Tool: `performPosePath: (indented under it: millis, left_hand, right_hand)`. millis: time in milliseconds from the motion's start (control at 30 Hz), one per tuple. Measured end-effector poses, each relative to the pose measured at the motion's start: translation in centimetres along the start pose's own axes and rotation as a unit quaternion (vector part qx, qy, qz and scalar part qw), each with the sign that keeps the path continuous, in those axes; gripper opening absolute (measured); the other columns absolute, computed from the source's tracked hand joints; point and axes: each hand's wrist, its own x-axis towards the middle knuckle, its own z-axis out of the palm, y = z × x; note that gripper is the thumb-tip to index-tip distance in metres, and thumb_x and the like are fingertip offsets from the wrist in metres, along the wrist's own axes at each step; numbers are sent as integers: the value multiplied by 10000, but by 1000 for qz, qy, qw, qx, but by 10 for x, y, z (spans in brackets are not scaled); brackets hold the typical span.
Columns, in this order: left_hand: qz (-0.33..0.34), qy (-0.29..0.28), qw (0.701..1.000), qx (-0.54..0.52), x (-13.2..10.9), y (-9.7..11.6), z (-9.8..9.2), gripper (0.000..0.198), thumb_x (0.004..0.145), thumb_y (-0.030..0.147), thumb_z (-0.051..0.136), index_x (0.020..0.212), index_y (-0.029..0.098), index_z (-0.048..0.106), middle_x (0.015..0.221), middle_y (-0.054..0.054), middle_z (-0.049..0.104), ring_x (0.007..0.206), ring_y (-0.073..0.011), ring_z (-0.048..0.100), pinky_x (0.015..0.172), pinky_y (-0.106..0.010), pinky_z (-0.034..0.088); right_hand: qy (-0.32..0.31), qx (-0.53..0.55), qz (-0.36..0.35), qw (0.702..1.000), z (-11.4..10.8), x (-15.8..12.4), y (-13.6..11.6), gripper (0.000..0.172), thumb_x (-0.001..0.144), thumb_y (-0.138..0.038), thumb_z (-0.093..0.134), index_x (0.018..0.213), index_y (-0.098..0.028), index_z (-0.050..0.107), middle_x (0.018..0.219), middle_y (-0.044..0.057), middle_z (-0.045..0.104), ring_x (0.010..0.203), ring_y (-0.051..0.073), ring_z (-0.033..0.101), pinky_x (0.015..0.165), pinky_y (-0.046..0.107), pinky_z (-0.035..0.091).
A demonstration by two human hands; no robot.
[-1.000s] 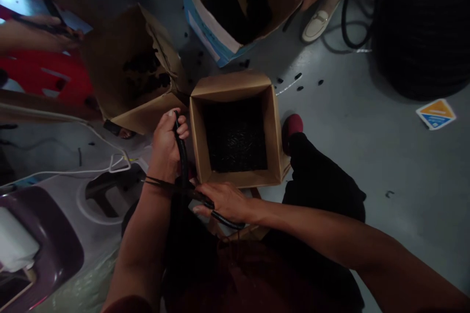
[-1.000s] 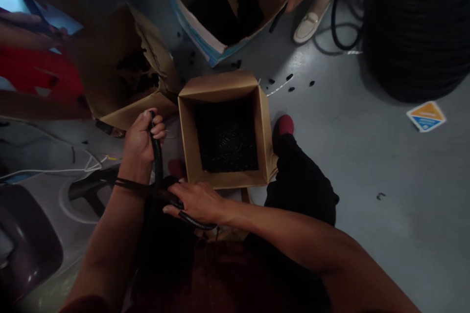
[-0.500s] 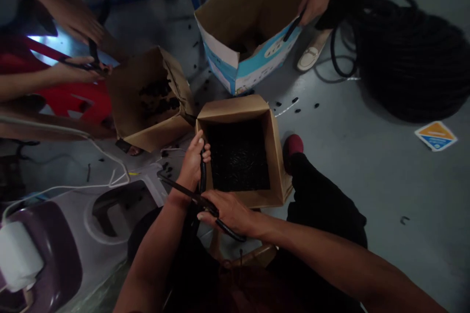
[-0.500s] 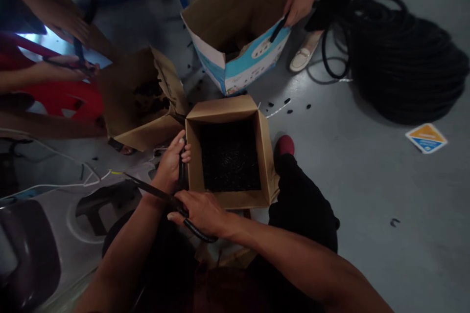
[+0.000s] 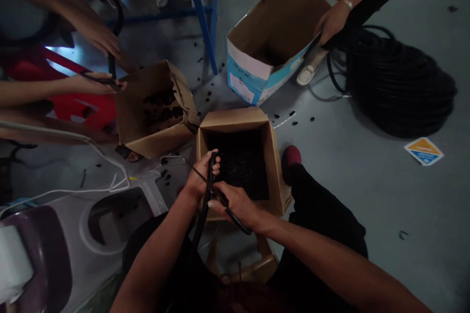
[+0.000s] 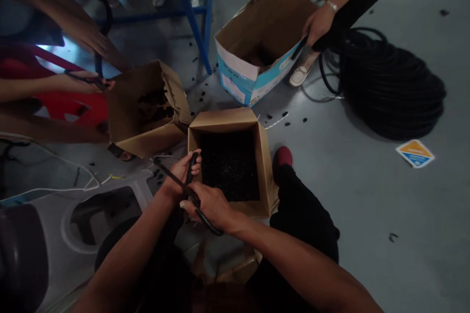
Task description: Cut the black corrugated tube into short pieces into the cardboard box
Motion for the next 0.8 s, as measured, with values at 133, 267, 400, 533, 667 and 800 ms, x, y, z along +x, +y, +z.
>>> performPosePath:
  millis: [133, 267, 400, 533, 667, 800]
  left_hand:
    - [-21, 5, 999, 39, -4, -2, -3, 190, 860, 244, 553, 998, 116, 579, 638, 19, 534, 413, -44, 435, 368, -154, 333]
    - [20, -25, 994, 101, -5, -5, -5, 248, 774, 315, 662, 889, 102, 615, 586, 8, 560, 452, -78, 512, 429, -185, 391]
    - [57, -35, 989, 132, -8, -6, -1, 305, 709, 373, 722, 811, 104, 623, 621, -16, 604, 505, -87, 545, 485, -192, 414]
    - [39, -43, 982, 178, -13, -10, 5, 336, 794, 454, 608, 820, 119, 631, 549, -5, 571, 437, -99, 519, 461, -218, 406]
    - [63, -12, 976, 207, -11, -20, 3, 401, 822, 482, 557, 948, 115, 658, 592, -9, 600, 430, -91, 504, 444, -217, 395]
    - [67, 19, 966, 247, -10, -29, 2, 505, 849, 520, 504, 1130, 129, 659, 623, -12, 616, 434, -83, 466, 440, -222, 395]
  right_hand:
    - [47, 57, 31, 997, -8, 4, 2, 284, 847, -363, 550, 1071, -192, 521, 944, 63, 649, 783, 173, 613, 709, 283, 455]
    - [81, 130, 111, 982, -13, 10, 6, 258, 849, -390, 526, 1030, -207, 514, 831, 16, 629, 681, 142, 595, 642, 266, 463]
    - [115, 242, 159, 950, -9, 19, 17, 330, 826, -471, 530, 1031, -214, 496, 698, -43, 557, 532, 103, 508, 512, 233, 443]
    - [152, 302, 167, 926, -7, 28, 23, 410, 756, -462, 623, 1052, -203, 508, 742, -33, 570, 565, 104, 521, 527, 239, 457]
    - [158, 359, 184, 901, -6, 32, 25, 457, 707, -447, 691, 1055, -205, 520, 720, -44, 562, 579, 106, 532, 524, 234, 451]
    - [164, 467, 222, 840, -4, 37, 28, 503, 625, -426, 764, 1007, -213, 517, 677, -61, 558, 534, 109, 540, 485, 240, 446]
